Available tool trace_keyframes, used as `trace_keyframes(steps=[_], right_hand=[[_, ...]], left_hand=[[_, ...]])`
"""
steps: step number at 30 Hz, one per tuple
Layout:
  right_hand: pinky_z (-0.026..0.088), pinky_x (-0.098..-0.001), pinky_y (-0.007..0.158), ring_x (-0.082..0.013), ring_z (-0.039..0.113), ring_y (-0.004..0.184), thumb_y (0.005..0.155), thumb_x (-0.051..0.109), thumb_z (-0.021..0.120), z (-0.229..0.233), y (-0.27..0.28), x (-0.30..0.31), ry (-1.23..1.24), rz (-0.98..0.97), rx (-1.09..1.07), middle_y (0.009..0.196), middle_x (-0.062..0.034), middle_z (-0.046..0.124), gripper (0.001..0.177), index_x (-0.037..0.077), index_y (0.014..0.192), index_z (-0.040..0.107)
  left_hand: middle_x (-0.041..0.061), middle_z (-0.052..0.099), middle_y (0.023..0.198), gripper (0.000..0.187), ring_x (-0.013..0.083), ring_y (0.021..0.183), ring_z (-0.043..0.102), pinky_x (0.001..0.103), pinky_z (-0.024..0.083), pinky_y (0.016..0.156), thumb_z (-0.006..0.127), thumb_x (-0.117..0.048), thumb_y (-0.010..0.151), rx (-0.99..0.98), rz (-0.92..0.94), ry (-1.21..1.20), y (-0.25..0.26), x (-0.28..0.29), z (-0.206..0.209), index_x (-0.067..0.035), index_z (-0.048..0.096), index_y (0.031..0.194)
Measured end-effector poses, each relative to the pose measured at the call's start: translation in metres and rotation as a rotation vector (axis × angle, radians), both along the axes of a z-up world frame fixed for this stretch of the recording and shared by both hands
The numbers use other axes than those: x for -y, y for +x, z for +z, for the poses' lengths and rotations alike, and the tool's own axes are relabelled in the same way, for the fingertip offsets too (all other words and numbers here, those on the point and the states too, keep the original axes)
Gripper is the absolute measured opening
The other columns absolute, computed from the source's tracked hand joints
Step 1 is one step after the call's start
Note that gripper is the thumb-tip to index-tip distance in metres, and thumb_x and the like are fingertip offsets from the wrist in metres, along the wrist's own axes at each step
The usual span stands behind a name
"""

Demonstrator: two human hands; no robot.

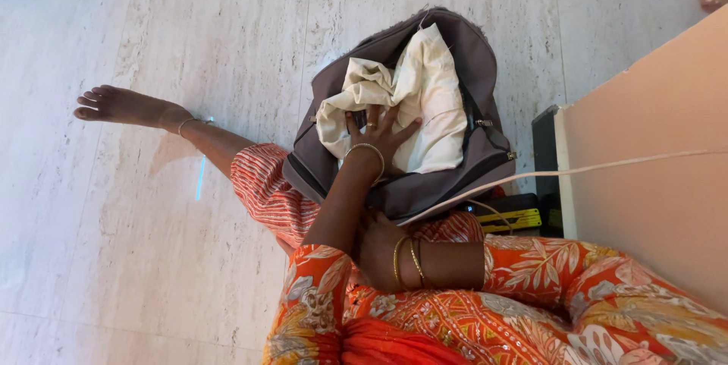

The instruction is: The person sits on a tiled floor and folds a white shirt by hand, smoothing the fabric and folding the sleeves and body into a compact shape. After folding the shirt, the person places it into a brown bag. The person then picks up a pair of dark trousers, lays them flat, and begins folding them.

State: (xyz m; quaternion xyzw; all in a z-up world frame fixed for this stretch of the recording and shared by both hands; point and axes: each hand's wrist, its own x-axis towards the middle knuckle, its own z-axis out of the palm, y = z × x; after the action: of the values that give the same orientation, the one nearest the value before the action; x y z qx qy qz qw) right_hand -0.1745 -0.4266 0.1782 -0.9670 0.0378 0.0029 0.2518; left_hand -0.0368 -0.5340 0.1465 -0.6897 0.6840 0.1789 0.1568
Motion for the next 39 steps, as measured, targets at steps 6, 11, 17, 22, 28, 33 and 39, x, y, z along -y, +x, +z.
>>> trace_keyframes(steps=[6,11,17,22,28,33,39], right_hand=[[0.03,-0.0657,0.106,-0.0524,0.043,0.132,0.085,0.042,0.064,-0.005,-0.001,-0.001,0.051,0.027,0.058,0.144,-0.029,0.052,0.067,0.004,0.139,0.057],[0.031,-0.0661,0.107,-0.0524,0.045,0.132,0.085,0.039,0.065,-0.025,-0.002,-0.007,0.049,0.013,0.221,0.143,-0.0296,0.052,0.064,0.004,0.139,0.058],[0.032,-0.0656,0.106,-0.054,0.044,0.132,0.085,0.039,0.065,-0.024,-0.001,0.011,-0.033,0.022,0.229,0.143,-0.0328,0.05,0.065,0.002,0.138,0.058],[0.033,-0.0651,0.106,-0.0553,0.044,0.131,0.085,0.039,0.066,-0.024,0.003,0.013,-0.049,0.029,0.251,0.143,-0.0355,0.049,0.067,0.0,0.138,0.057],[0.034,-0.0646,0.105,-0.0568,0.043,0.131,0.084,0.039,0.066,-0.031,-0.005,0.016,-0.036,0.055,0.238,0.143,-0.0388,0.047,0.068,-0.002,0.137,0.056],[0.035,-0.0641,0.105,-0.0581,0.043,0.131,0.084,0.04,0.067,-0.029,0.0,0.019,-0.066,0.041,0.225,0.143,-0.0414,0.045,0.069,-0.004,0.137,0.055],[0.036,-0.0636,0.104,-0.0597,0.042,0.131,0.084,0.04,0.067,-0.025,0.007,0.013,-0.093,0.063,0.211,0.143,-0.0447,0.043,0.071,-0.006,0.136,0.054]], left_hand=[[0.005,0.026,0.166,0.092,0.0353,0.152,0.034,0.061,0.027,0.121,0.081,-0.068,0.074,-0.059,0.101,-0.711,0.001,0.02,-0.009,-0.031,0.041,0.148],[0.008,0.017,0.168,0.111,0.0418,0.147,0.031,0.063,0.026,0.117,0.076,-0.075,0.065,-0.04,0.089,-0.247,-0.001,0.032,0.002,-0.036,0.026,0.156],[0.015,0.035,0.165,0.091,0.0439,0.142,0.047,0.059,0.039,0.117,0.048,-0.077,0.092,-0.268,0.333,0.029,0.022,0.082,-0.012,-0.044,0.012,0.17],[0.006,0.025,0.173,0.1,0.0378,0.151,0.04,0.058,0.042,0.115,0.067,-0.071,0.079,-0.087,0.334,-0.024,-0.013,0.104,0.013,-0.04,0.022,0.163],[-0.005,-0.009,0.17,0.11,0.0421,0.156,-0.005,0.084,0.004,0.108,0.079,-0.07,0.07,-0.129,0.166,0.019,-0.032,0.108,-0.003,-0.057,0.011,0.155],[-0.008,-0.007,0.173,0.112,0.04,0.159,-0.006,0.083,0.004,0.111,0.082,-0.069,0.067,-0.157,0.182,0.099,-0.018,0.121,-0.013,-0.059,0.012,0.155],[0.002,0.005,0.173,0.113,0.0359,0.159,0.008,0.077,0.014,0.113,0.082,-0.068,0.071,-0.046,-0.017,-0.417,-0.014,0.073,-0.034,-0.042,0.018,0.162]])
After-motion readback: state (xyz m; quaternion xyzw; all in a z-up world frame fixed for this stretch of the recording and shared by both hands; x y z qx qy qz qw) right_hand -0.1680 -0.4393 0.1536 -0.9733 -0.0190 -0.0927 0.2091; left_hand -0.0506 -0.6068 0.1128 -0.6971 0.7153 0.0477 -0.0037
